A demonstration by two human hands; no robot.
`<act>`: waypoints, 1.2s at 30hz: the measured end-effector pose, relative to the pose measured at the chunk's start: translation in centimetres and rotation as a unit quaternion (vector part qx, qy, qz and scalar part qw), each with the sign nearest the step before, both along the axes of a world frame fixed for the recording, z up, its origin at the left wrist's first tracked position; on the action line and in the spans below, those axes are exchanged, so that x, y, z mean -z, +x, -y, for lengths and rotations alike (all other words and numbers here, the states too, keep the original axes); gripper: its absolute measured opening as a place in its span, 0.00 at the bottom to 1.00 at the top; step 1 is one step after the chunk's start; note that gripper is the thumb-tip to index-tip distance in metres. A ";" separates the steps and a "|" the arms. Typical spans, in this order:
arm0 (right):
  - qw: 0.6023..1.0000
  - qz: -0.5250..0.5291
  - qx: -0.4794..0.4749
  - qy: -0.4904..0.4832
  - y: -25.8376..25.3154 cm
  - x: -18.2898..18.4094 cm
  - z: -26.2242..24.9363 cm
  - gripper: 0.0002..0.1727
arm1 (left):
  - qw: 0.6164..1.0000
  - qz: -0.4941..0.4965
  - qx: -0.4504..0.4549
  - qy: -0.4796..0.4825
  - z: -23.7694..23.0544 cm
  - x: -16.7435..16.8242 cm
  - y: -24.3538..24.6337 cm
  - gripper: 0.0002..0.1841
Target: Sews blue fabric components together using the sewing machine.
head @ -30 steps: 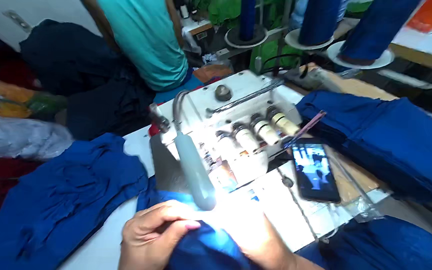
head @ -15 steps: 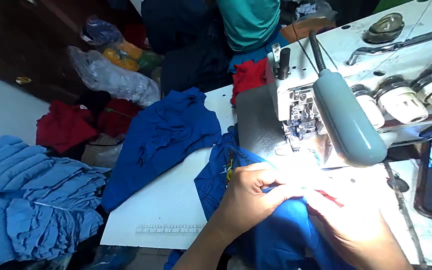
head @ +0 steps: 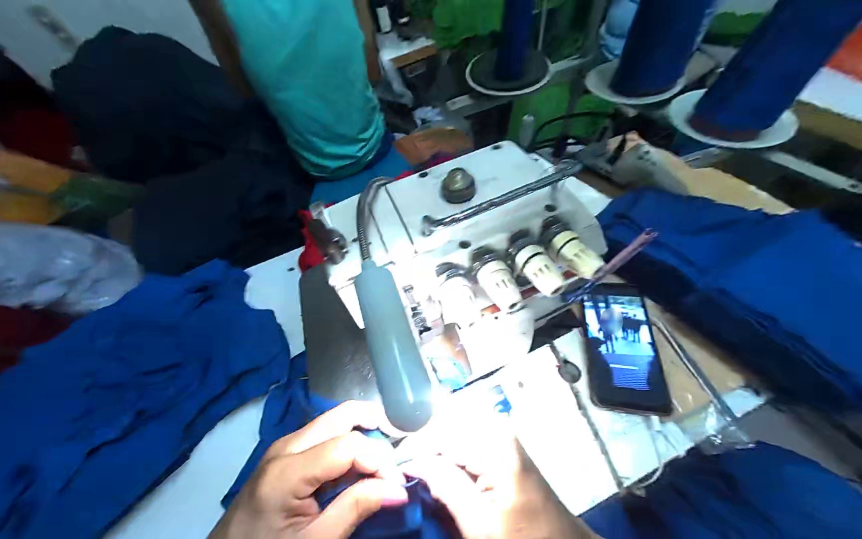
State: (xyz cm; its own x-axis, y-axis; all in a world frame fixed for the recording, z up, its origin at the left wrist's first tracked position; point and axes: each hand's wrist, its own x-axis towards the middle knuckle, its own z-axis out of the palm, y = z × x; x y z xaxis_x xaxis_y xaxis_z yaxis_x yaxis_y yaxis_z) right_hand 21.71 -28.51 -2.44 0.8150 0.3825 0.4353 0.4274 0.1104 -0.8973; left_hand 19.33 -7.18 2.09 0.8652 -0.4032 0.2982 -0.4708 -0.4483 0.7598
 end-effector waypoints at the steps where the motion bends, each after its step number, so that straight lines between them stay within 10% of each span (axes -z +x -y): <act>1: 1.000 0.018 -0.008 0.002 0.1 -0.2 -0.1 0.08 | 1.000 -0.016 0.023 0.002 -0.3 -0.3 0.2 0.09; 6: 0.997 0.076 0.002 0.018 0.4 -1.5 -0.8 0.08 | 0.999 -0.018 0.004 0.048 -1.6 -3.6 -0.5 0.06; 18: 0.977 -0.213 0.005 -0.002 -0.1 1.9 0.3 0.03 | 0.991 0.052 -0.107 -0.060 3.9 0.4 -2.4 0.06; 30: 0.981 -0.192 0.004 -0.037 -0.2 2.4 0.3 0.08 | 0.975 0.015 -0.221 -0.035 3.5 1.4 -1.8 0.04; 36: 0.995 0.043 0.083 0.027 -1.0 2.7 -0.7 0.06 | 0.969 0.115 -0.218 -0.019 3.4 0.5 -1.7 0.06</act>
State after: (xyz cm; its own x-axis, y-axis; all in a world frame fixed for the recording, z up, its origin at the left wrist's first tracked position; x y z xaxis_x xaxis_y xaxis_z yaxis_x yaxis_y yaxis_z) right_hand 20.71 -27.79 -5.13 0.8234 0.2197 0.5232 0.5196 0.0789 -0.8508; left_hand 17.61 -10.57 1.61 0.8602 0.0011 0.5100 -0.4008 -0.6171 0.6772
